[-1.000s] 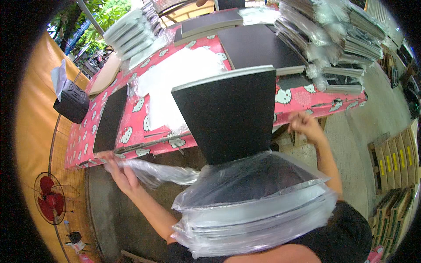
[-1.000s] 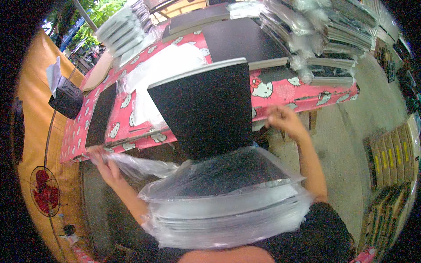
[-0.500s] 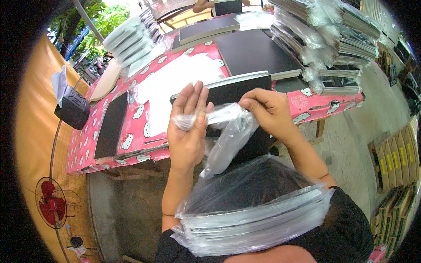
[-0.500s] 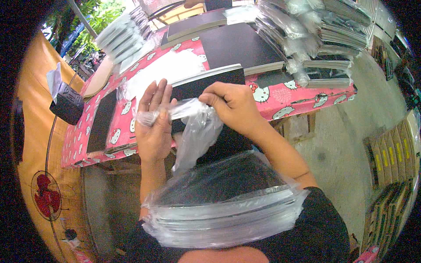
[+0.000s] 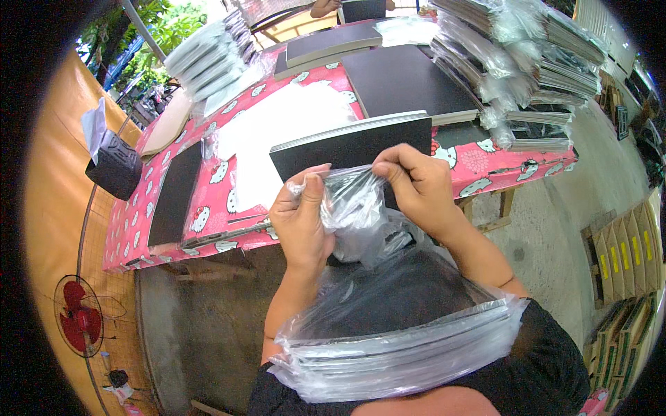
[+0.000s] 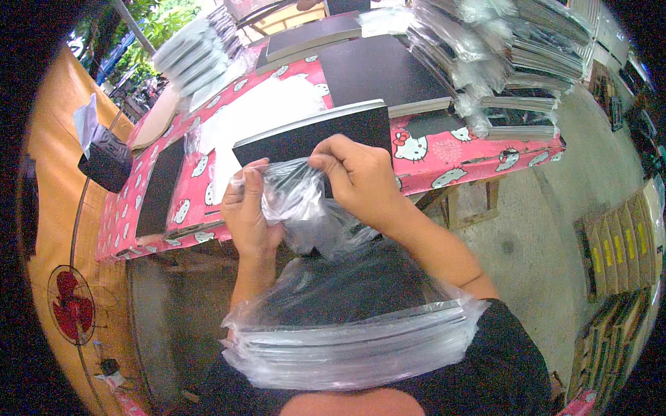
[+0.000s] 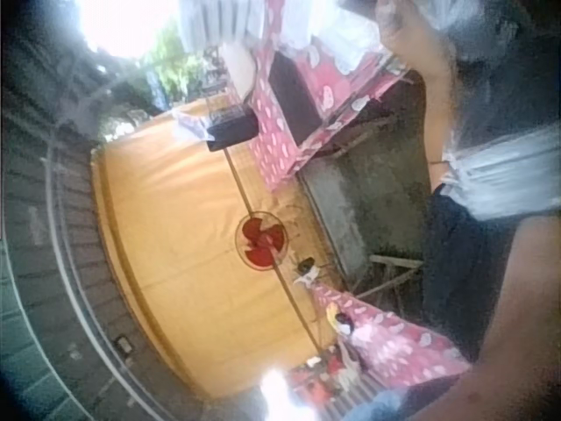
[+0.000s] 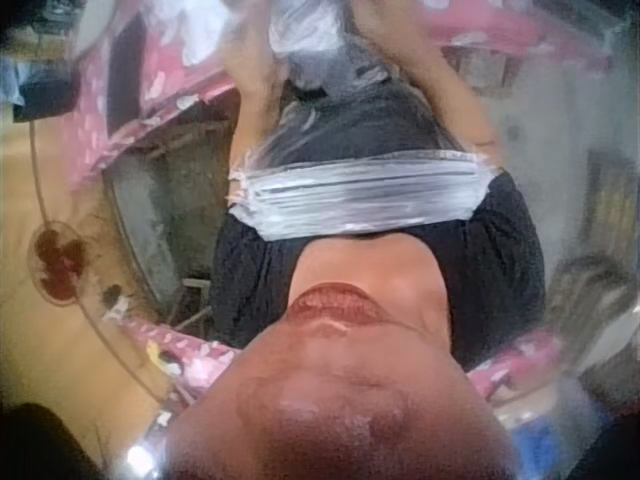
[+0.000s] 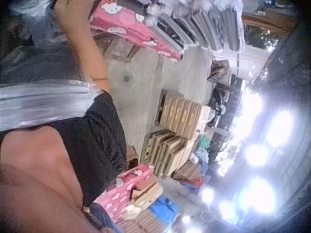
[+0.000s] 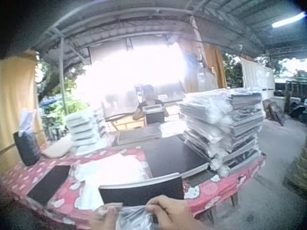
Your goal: The person wraps individual black-covered notebooks in clear plastic sheets and stacks them on top of one another.
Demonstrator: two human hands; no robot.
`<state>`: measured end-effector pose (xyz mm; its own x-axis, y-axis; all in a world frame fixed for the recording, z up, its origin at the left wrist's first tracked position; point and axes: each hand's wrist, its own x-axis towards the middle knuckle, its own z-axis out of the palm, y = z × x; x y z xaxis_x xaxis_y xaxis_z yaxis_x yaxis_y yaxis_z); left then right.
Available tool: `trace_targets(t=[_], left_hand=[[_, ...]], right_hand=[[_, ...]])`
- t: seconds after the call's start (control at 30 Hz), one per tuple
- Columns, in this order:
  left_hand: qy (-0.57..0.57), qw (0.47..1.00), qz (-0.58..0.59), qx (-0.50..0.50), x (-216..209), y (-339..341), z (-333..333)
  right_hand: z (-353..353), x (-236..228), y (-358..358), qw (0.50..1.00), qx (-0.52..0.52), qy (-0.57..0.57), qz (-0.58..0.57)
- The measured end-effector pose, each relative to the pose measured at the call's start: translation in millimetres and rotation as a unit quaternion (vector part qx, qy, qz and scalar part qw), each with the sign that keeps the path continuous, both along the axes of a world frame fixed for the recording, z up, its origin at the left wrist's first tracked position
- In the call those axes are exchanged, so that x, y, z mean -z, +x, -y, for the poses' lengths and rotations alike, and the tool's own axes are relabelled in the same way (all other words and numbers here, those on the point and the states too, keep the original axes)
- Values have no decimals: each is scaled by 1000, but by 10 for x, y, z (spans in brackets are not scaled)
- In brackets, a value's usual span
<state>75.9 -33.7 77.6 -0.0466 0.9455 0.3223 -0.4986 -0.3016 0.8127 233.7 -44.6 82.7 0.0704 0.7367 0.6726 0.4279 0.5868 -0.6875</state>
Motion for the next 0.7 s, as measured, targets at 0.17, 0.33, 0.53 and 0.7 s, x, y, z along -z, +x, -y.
trace_targets(t=[0.17,0.33,0.53,0.7], left_hand=[[9,995,-95,15,177,-8,-44],[43,983,-180,-9,305,-188,-159],[41,902,12,429,398,-543,-391],[119,838,-127,518,365,-613,-391]], right_hand=[[-257,100,155,989,-28,107,-96],[-205,211,298,846,-347,-211,-345],[-107,172,432,854,-467,-222,-54],[-138,426,501,742,-610,-266,-83]])
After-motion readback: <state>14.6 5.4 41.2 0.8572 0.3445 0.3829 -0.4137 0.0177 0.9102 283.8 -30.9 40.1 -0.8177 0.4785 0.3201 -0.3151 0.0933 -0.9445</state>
